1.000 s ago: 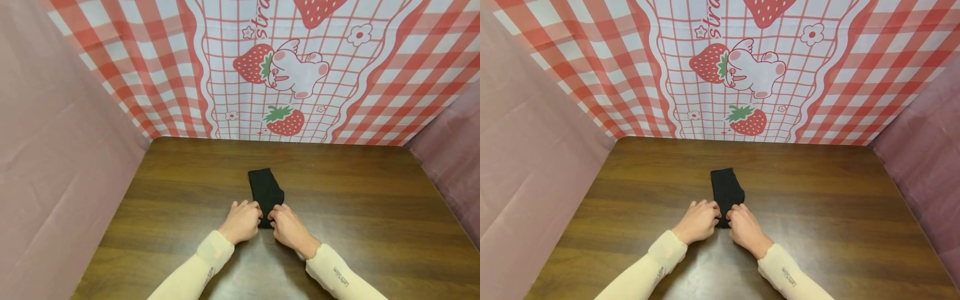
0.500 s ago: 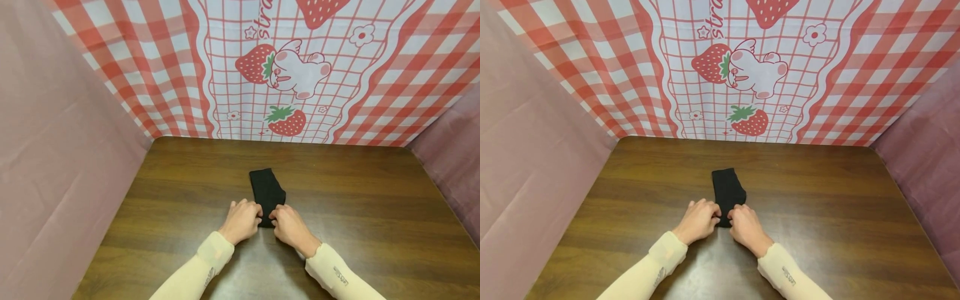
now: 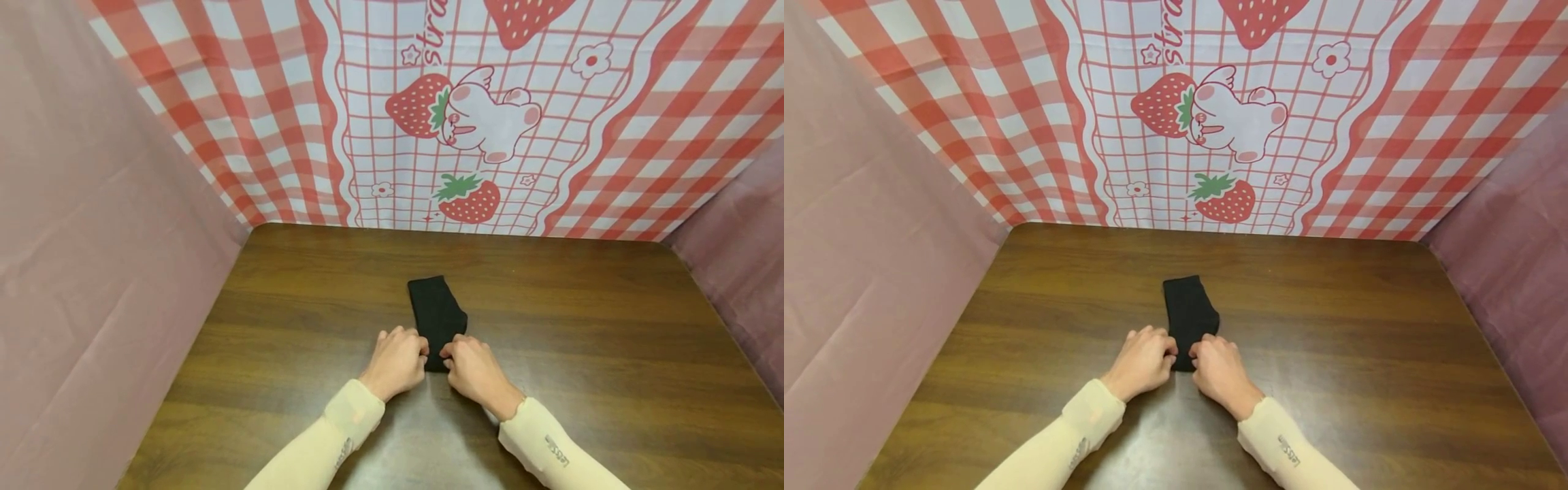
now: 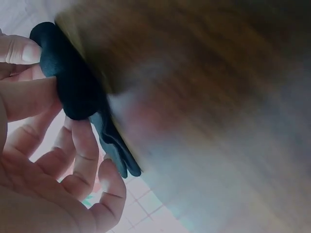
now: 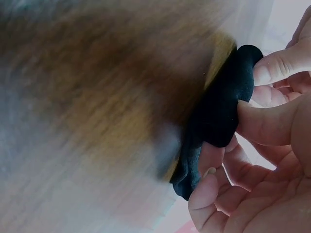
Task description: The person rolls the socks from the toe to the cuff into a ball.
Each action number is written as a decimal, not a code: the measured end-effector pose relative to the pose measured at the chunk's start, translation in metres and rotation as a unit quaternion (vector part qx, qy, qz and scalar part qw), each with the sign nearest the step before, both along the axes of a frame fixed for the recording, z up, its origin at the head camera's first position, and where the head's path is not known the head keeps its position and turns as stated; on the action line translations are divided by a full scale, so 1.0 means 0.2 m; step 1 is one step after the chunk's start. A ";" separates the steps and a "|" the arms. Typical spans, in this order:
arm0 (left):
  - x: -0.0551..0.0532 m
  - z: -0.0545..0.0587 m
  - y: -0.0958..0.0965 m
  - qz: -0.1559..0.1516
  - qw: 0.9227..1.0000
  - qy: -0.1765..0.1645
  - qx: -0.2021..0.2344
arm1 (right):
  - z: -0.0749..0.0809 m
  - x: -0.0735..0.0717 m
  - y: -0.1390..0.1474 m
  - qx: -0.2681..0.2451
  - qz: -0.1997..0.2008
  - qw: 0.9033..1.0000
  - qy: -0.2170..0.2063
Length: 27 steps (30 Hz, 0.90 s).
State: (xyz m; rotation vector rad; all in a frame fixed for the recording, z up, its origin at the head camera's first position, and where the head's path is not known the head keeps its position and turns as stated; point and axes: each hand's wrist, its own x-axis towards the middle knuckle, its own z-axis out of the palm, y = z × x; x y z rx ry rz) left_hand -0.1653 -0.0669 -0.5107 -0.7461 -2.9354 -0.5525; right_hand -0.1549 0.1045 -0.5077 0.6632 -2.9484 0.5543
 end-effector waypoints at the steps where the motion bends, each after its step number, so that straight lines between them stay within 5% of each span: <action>1: 0.00 0.00 0.00 0.001 1.000 0.000 0.001 | 0.00 0.00 0.00 0.001 -0.001 1.000 0.002; 13: 0.01 0.04 0.04 0.014 1.000 -0.021 0.010 | 0.02 0.01 -0.02 0.007 -0.025 0.999 -0.019; 21: 0.02 0.05 0.04 -0.024 0.999 -0.018 -0.037 | 0.02 0.01 -0.03 0.002 -0.043 0.999 -0.024; 27: 0.02 0.05 0.05 -0.025 0.998 0.002 -0.063 | 0.02 0.03 -0.03 -0.001 -0.033 0.999 -0.010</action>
